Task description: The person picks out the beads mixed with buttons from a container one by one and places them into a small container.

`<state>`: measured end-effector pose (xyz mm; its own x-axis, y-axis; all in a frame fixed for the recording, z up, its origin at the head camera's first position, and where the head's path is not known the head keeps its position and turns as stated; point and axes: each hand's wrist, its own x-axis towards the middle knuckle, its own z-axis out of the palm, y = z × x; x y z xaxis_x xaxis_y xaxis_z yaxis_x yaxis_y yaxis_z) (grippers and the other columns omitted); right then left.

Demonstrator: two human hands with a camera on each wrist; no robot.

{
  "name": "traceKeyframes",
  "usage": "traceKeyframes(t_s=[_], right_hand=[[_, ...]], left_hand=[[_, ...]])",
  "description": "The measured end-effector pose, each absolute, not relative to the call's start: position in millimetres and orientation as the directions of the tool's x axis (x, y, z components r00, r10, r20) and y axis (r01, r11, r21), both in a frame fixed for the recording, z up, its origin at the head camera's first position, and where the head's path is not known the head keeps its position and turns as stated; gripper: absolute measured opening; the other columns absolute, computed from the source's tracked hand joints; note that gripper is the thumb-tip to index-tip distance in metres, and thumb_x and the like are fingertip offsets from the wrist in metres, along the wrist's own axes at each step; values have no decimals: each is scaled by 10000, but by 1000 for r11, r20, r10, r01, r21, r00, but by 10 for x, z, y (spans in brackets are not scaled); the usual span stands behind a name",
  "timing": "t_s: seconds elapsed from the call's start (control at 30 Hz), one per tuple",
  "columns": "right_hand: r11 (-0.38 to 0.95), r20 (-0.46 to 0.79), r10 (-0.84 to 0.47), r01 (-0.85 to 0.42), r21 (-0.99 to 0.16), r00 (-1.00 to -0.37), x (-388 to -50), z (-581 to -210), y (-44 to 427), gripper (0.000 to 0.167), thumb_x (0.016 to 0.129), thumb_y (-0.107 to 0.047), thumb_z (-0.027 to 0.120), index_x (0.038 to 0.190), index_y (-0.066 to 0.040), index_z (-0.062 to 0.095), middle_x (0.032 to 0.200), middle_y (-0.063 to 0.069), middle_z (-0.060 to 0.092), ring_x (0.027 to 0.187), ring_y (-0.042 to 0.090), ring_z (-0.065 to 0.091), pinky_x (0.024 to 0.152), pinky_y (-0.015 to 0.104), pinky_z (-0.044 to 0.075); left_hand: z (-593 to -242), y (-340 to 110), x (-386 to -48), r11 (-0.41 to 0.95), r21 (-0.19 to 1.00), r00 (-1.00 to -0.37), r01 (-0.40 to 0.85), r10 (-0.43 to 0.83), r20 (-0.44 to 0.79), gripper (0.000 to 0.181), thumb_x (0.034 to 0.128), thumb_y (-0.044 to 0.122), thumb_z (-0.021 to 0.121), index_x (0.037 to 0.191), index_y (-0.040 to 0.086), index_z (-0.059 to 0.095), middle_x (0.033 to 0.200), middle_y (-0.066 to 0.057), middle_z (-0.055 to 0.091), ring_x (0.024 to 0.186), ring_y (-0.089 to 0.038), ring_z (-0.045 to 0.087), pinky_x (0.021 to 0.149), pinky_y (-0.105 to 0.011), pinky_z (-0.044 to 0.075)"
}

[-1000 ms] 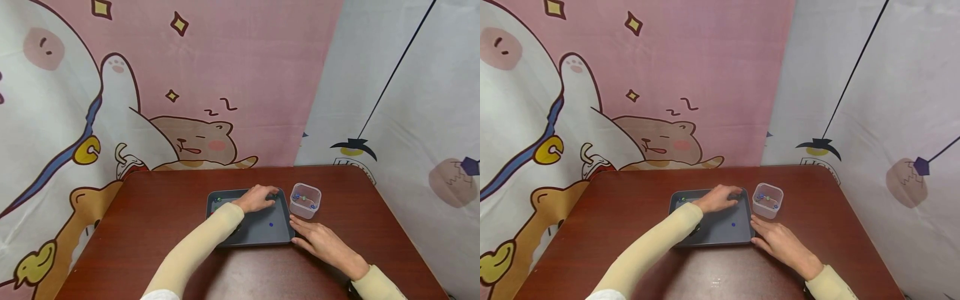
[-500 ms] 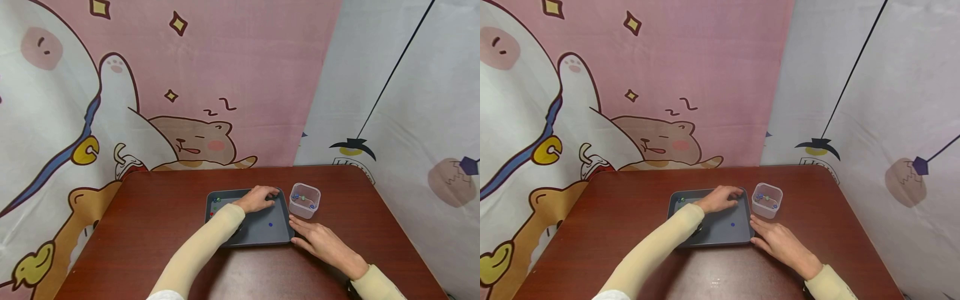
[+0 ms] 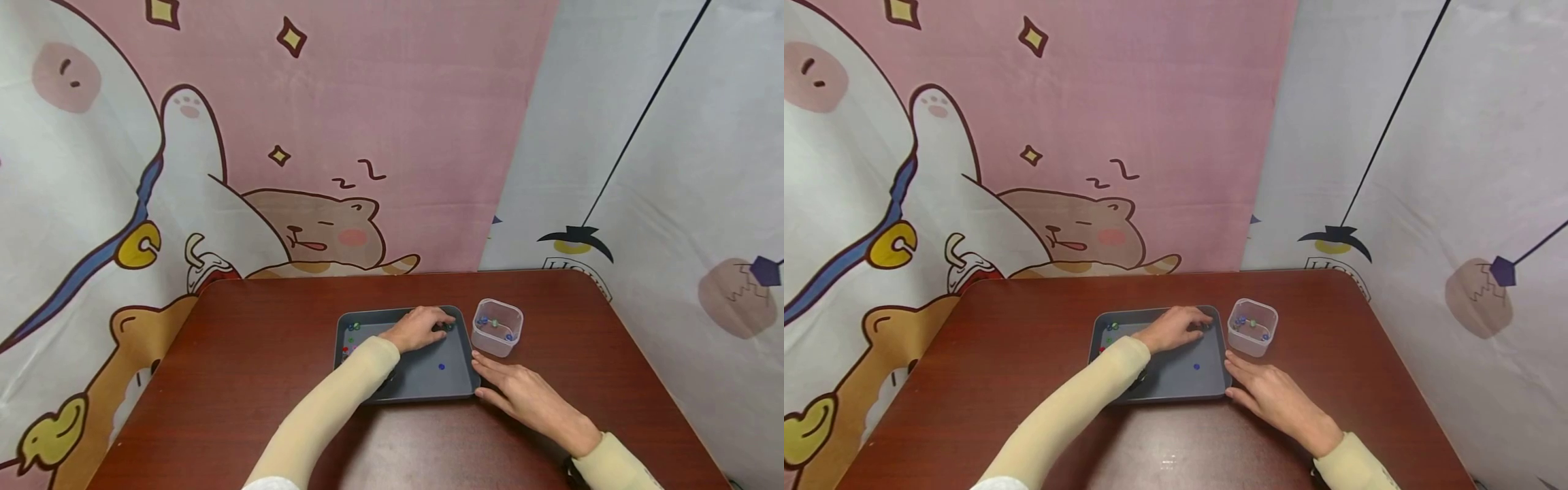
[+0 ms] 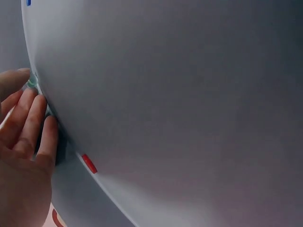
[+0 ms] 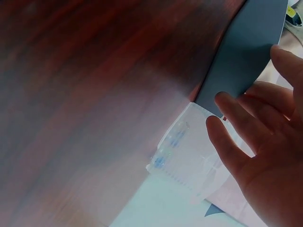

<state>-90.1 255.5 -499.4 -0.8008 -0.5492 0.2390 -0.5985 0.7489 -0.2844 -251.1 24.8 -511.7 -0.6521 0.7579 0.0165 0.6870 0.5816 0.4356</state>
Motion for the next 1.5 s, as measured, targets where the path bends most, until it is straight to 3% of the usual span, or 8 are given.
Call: traceKeyframes(t_s=[0.23, 0.67, 1.03, 1.5], right_hand=[[750, 234, -548, -596, -288, -803, -899, -4994, 2557, 514, 993, -283, 722, 1401, 17, 630, 1452, 164, 601, 1196, 278, 675, 875, 437, 590], [745, 241, -547, -598, -297, -801, -890, -4996, 2557, 518, 1007, -300, 704, 1409, 16, 623, 1464, 167, 590, 1189, 272, 678, 866, 432, 593], [743, 256, -546, -602, -293, -798, -884, -4985, 2560, 510, 1003, -286, 710, 1402, 20, 628, 1456, 165, 597, 1197, 280, 673, 868, 440, 591], [741, 249, -542, -596, -308, -802, -881, -4995, 2567, 527, 1016, -319, 690, 1420, 11, 616, 1463, 162, 592, 1150, 256, 696, 843, 418, 599]], left_hand=[[-5150, 258, -2507, 586, 364, -630, 724, 777, 2, 402, 1022, 242, 690, 1420, 192, 661, 1414, 10, 630, 1320, -136, 564, 1106, -320, 441], [-5189, 352, -2439, 642, 259, -671, 722, 741, 35, 343, 985, 406, 718, 1304, 280, 742, 1314, 67, 652, 1219, -116, 595, 1031, -324, 493], [-5221, 384, -2424, 643, 280, -685, 713, 723, 85, 206, 972, 390, 741, 1145, 295, 800, 1217, 94, 683, 1140, -109, 622, 974, -329, 516], [-5057, 265, -2379, 567, 415, -663, 711, 738, 127, 210, 992, 376, 719, 1148, 252, 782, 1260, 73, 672, 1155, -93, 631, 984, -318, 523]])
